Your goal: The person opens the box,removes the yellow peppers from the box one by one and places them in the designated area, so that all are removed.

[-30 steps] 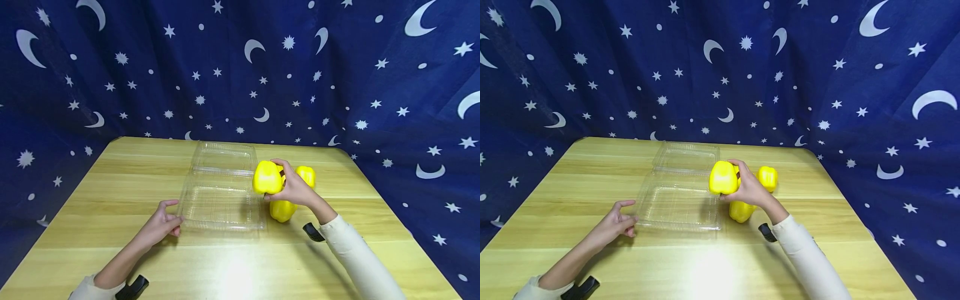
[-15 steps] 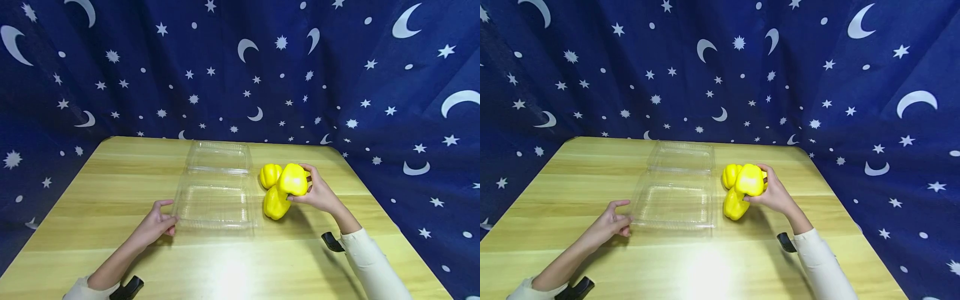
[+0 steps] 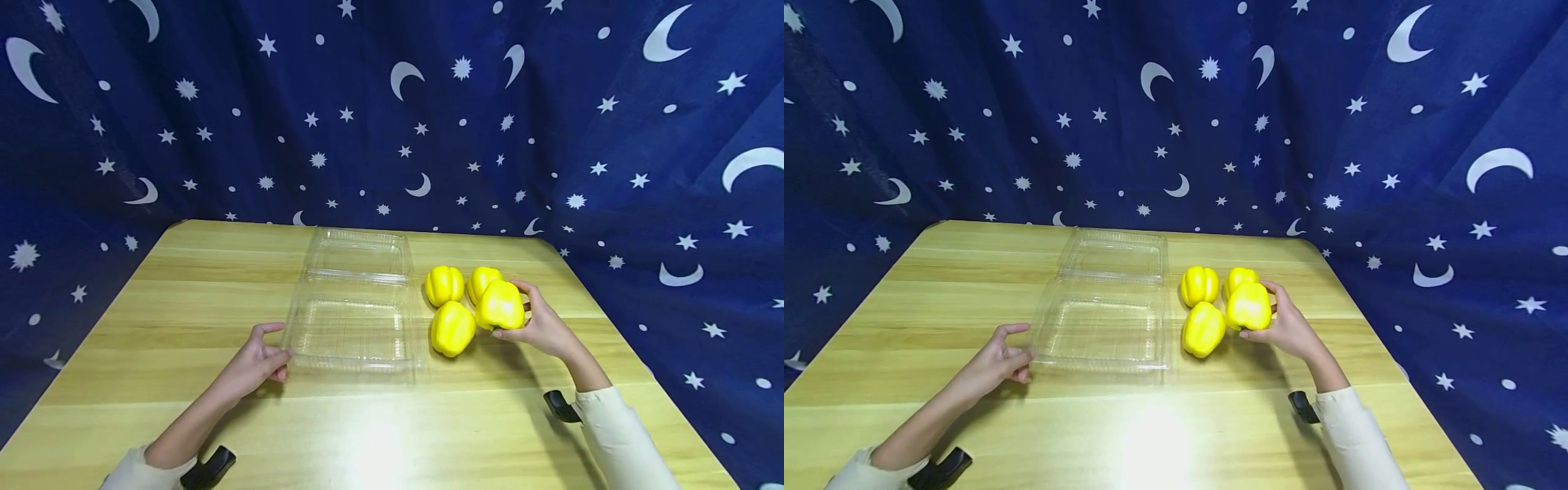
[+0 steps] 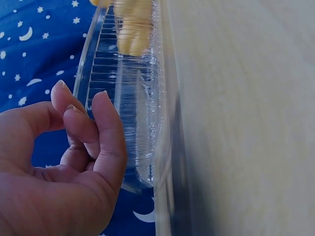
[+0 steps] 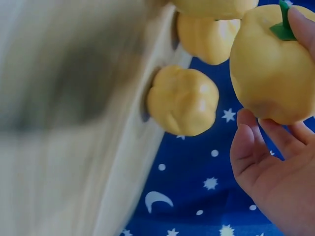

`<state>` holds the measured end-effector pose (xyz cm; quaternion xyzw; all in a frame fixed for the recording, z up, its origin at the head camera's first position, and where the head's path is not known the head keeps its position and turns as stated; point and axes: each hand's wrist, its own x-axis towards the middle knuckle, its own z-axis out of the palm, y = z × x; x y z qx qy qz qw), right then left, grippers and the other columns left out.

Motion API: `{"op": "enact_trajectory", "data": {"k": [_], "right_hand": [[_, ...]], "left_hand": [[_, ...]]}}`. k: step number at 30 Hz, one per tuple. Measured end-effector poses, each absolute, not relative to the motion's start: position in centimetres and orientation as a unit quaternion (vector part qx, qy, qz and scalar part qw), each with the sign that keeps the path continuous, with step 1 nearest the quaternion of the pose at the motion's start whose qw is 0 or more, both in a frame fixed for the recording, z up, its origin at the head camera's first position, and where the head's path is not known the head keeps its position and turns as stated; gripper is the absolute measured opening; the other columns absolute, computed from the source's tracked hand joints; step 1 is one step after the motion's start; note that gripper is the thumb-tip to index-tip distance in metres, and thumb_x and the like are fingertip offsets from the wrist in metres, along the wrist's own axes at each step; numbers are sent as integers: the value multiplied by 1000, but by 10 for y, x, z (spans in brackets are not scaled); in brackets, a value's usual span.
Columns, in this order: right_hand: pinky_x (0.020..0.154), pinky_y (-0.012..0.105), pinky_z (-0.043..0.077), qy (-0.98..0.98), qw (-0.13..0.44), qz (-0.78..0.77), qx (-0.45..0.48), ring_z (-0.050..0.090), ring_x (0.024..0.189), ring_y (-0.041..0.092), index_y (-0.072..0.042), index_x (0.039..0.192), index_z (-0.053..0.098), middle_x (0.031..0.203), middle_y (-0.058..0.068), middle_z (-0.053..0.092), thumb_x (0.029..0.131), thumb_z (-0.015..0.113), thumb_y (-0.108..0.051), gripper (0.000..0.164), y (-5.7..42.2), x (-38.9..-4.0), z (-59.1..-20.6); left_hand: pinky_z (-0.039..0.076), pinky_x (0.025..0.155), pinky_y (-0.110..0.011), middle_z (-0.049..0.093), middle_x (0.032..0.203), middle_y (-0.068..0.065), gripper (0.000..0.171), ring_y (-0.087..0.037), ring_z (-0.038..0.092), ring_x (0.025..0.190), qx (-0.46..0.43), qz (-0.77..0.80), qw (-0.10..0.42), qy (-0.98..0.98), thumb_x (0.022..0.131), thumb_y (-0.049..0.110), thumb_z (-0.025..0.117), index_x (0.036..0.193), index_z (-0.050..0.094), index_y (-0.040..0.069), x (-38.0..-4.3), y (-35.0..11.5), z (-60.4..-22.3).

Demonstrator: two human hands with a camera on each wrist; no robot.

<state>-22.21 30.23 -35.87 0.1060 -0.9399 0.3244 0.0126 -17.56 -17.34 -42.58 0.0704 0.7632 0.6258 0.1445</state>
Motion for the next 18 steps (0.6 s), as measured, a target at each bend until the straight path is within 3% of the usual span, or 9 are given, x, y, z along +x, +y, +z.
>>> {"op": "enact_trajectory", "data": {"k": [7, 18], "right_hand": [[77, 45, 46, -943, -7, 309, 125, 47, 102, 40, -4, 139, 20, 136, 23, 31, 66, 82, -25, 98, 309, -220, -369], [84, 56, 42, -945, -34, 298, 134, 48, 105, 43, -2, 139, 19, 135, 25, 34, 66, 81, -23, 98, 311, -222, -379]], "left_hand": [[51, 66, -26, 53, 61, -1, 66, -11, 54, 56, 76, 628, 143, 761, 92, 13, 52, 137, 7, -5, -177, -173, -426], [51, 67, -26, 53, 62, 0, 66, -11, 54, 57, 80, 620, 150, 766, 92, 15, 52, 137, 7, -4, -176, -174, -426]]}}
